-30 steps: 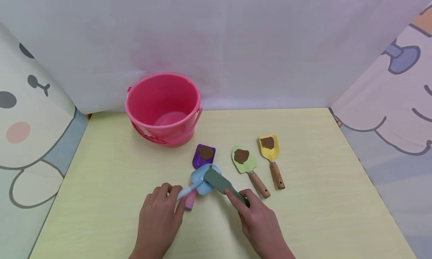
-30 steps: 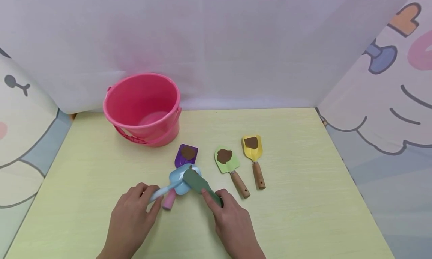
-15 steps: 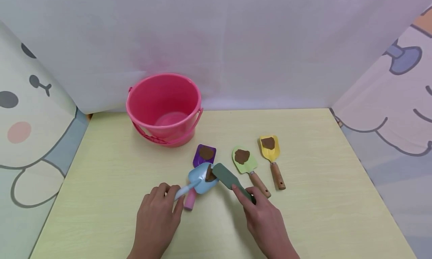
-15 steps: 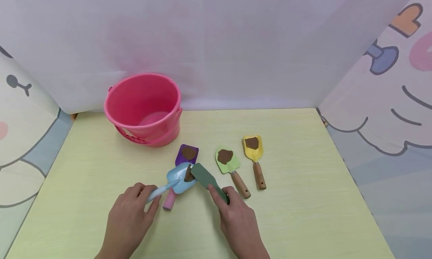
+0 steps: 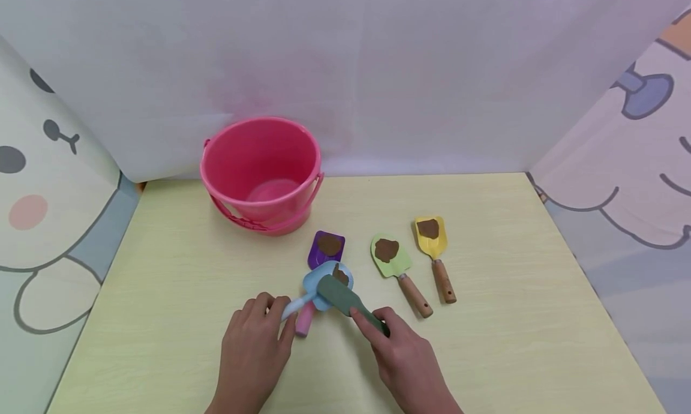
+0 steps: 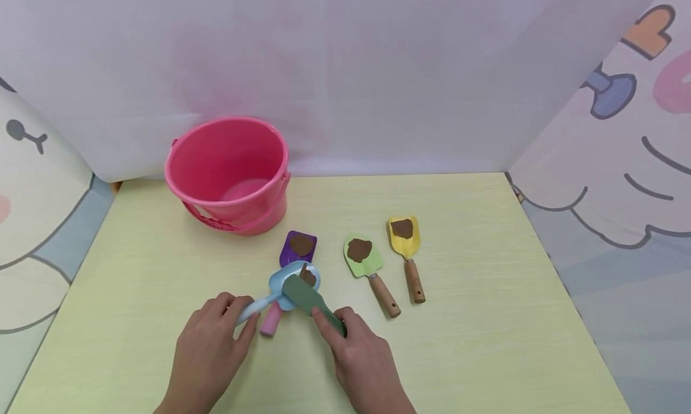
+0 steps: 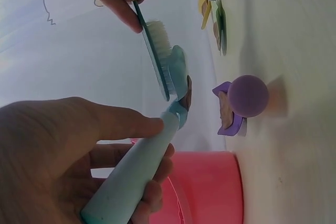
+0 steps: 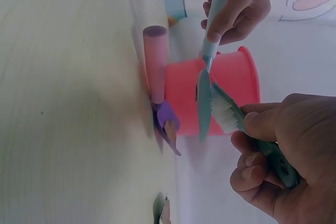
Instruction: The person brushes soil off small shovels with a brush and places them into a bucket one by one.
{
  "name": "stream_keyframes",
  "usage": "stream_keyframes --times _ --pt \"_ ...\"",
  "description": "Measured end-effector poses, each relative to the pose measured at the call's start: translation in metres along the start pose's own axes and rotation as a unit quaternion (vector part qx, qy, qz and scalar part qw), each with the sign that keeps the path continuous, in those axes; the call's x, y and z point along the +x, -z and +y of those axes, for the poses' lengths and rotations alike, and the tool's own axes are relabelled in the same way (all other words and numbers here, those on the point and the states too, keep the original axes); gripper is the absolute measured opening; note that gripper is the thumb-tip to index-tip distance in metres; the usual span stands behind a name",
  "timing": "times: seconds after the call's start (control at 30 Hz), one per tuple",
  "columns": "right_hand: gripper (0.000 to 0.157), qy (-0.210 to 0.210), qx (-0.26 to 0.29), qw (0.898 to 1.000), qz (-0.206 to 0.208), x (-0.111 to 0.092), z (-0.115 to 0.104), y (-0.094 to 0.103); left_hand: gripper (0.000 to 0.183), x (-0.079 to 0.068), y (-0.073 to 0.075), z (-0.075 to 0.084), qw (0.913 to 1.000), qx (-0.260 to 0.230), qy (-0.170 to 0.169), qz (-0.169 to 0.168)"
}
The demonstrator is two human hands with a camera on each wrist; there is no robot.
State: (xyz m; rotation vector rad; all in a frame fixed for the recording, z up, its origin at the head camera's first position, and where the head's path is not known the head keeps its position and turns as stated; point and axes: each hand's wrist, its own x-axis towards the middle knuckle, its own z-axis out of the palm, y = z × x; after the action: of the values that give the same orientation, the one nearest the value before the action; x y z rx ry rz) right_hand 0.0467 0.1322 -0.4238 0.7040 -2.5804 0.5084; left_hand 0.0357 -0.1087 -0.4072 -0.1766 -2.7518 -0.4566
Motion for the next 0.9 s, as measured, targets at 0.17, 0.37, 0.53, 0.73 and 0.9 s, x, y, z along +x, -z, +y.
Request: stream_keyframes --times 0.17,0.37,0.53,0.73,0.9 --pt "0.073 -0.019 -0.034 0.999 -0.017 0.0 0.0 0.003 0.032 -0.001 -0.001 0.0 1.0 0.001 -0.005 0.008" --pt "0.072 -0.037 -0.045 0.998 -0.019 0.0 0.005 0.007 0.032 -0.001 0.0 -0.001 1.0 0.004 -0.001 0.001" --pt "0.07 -0.059 -0.048 0.997 -0.028 0.0 0.007 0.009 0.032 0.0 0.0 -0.002 1.0 0.005 -0.003 0.004" --pt "0.07 -0.075 -0.048 0.995 -0.034 0.0 0.009 0.011 0.032 -0.002 -0.001 -0.003 0.9998 0.003 -0.007 0.015" --pt "0.07 -0.075 -0.045 0.996 -0.027 0.001 0.009 0.013 0.032 -0.002 -0.001 -0.003 0.9999 0.002 -0.005 0.012"
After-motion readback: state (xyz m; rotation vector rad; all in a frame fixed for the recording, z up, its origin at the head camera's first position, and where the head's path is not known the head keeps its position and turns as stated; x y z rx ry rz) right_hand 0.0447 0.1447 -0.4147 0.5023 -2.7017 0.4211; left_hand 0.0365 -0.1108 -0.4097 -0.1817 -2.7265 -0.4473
